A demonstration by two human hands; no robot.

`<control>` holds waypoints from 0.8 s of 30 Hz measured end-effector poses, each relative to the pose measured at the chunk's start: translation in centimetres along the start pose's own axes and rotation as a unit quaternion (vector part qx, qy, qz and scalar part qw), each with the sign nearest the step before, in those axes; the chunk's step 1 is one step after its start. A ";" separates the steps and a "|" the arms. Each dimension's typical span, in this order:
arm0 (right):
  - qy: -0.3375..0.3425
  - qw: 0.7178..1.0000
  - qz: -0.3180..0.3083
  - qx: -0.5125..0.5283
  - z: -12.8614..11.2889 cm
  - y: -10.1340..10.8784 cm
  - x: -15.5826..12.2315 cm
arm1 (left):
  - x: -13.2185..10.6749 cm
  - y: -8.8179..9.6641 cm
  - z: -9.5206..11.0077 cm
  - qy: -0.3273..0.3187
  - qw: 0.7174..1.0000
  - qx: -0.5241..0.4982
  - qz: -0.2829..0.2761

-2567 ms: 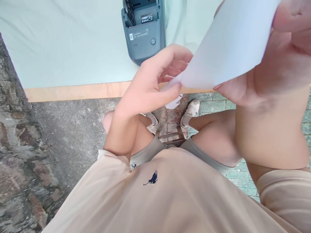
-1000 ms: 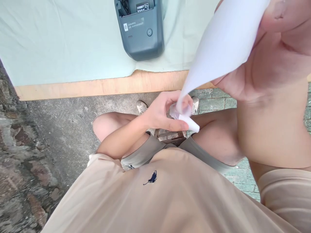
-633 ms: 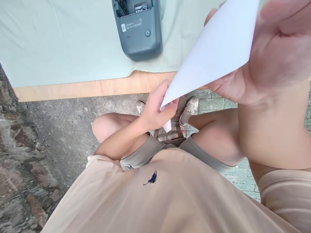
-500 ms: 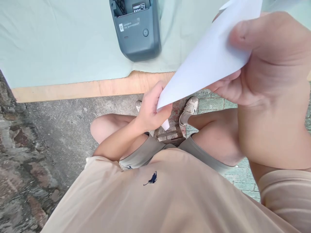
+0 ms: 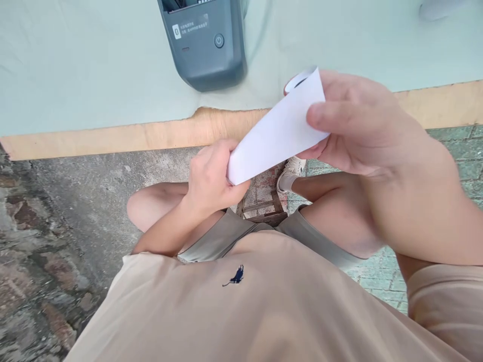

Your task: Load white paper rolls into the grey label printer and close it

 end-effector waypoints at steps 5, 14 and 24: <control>0.016 1.000 0.008 -0.023 0.3 -0.2 0.0 | 0.0 0.4 -0.1 -0.057 0.995 0.079 0.030; 0.050 0.996 -0.056 -0.045 0.1 -1.3 -0.6 | 1.2 1.6 2.0 -0.071 0.994 0.078 0.017; 0.066 0.994 -0.042 -0.071 0.6 -3.4 0.1 | 4.2 0.5 4.2 -0.108 0.985 0.097 0.093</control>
Point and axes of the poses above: each hand's wrist, its own x-axis towards the middle knuckle, its own y-axis out of the back of the hand, z = x × y, the point moved 1 cm from there along x, towards the middle knuckle, and after that the axes turned 1 degree about z, right-handed, at the moved point
